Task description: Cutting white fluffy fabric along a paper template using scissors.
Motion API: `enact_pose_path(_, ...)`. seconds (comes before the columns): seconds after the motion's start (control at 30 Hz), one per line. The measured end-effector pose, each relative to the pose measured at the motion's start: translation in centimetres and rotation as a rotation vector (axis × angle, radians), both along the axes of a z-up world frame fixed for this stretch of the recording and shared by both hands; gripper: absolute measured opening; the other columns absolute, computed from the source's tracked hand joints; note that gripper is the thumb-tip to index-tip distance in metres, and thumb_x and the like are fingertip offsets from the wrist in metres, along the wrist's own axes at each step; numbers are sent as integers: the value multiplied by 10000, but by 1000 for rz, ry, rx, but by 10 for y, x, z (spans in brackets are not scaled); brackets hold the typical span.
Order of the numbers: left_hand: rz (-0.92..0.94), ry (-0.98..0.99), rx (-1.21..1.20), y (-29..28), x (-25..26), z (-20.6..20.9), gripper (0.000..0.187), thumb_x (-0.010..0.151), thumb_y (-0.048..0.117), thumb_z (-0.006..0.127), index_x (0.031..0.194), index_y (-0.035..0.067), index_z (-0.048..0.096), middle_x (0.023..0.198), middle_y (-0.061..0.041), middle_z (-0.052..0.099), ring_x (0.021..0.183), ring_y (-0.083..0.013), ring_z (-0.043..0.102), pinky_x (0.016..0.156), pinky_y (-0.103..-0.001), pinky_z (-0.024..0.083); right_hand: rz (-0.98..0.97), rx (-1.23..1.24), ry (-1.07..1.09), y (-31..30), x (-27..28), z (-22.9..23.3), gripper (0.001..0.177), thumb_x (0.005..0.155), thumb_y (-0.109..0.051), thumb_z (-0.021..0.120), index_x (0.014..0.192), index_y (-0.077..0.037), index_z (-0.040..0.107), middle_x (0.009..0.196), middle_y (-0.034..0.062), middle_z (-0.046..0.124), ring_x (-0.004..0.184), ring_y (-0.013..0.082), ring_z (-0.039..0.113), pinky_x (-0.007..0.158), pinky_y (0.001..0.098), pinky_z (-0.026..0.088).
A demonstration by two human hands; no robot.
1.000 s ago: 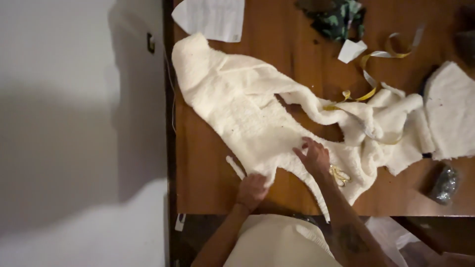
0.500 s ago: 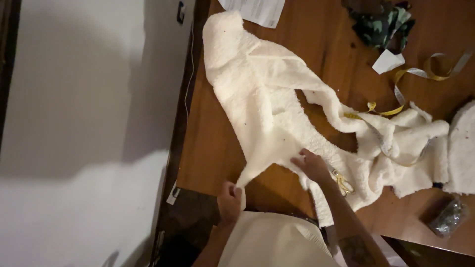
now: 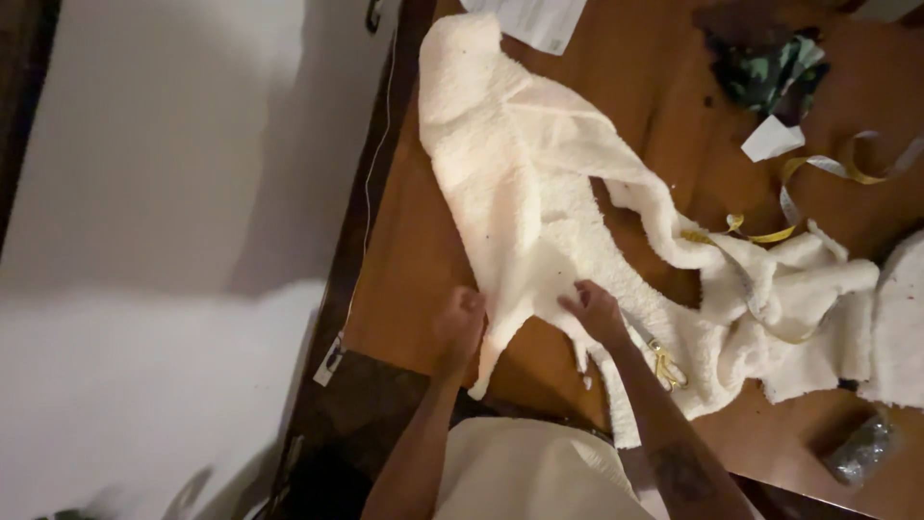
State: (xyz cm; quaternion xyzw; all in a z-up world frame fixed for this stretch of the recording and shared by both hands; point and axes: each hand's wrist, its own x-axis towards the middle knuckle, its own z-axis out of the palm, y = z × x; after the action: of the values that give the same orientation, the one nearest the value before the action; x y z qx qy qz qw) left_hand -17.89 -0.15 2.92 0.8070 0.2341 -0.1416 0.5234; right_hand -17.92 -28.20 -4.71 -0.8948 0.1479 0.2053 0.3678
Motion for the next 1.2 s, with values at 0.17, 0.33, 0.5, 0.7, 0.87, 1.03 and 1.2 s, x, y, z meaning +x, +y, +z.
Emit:
enact_pose_path(0.17,-100,41,35,-10,16,-2,294,924,376,693,971,89,734,757,-77,722,686,-223,692,692,-370,555,-44,113,-249,3,19,1,411,907,-319,757,1181,-27,664,915,183,716,810,294,697,720,411,564)
enact_pose_path(0.33,-85,-284,77,15,7,-56,337,942,382,747,1018,54,755,889,-100,756,774,-220,710,683,-379,561,-244,186,63,7,27,61,366,935,-246,626,1245,-58,572,858,200,708,573,343,695,566,469,566)
enact_pose_path(0.5,89,-44,92,29,2,-36,475,942,503,655,1060,48,729,831,-116,753,671,-224,717,660,-393,575,-187,30,21,-15,19,39,370,951,-297,618,1241,-70,592,872,236,713,610,368,706,622,457,568)
enact_pose_path(0.7,-186,-97,138,1,-6,-14,658,766,514,809,1149,2,657,821,-138,747,696,-274,706,634,-418,560,-16,-86,-17,-26,9,21,499,897,-386,739,1207,-24,592,1027,253,702,945,427,680,808,486,544)
enact_pose_path(0.87,-102,-72,58,-9,-14,-70,572,806,504,787,1092,16,701,846,-121,767,740,-245,745,672,-376,576,-112,-11,-103,-50,4,22,403,930,-309,707,1192,-10,637,1088,234,720,1009,397,693,881,465,529)
enact_pose_path(1.03,-61,-5,38,-11,-5,-50,533,804,515,790,1035,40,718,807,-87,777,734,-231,750,673,-360,567,-174,70,-403,-67,-6,13,516,928,-260,735,1307,49,574,1176,261,660,1037,378,662,857,450,521)
enact_pose_path(1.2,-202,-62,-31,-14,0,-64,434,886,489,741,964,62,737,801,-83,758,744,-229,727,686,-359,547,-126,31,-308,-63,0,19,418,940,-290,726,1209,16,633,1056,228,718,929,328,708,816,428,552)
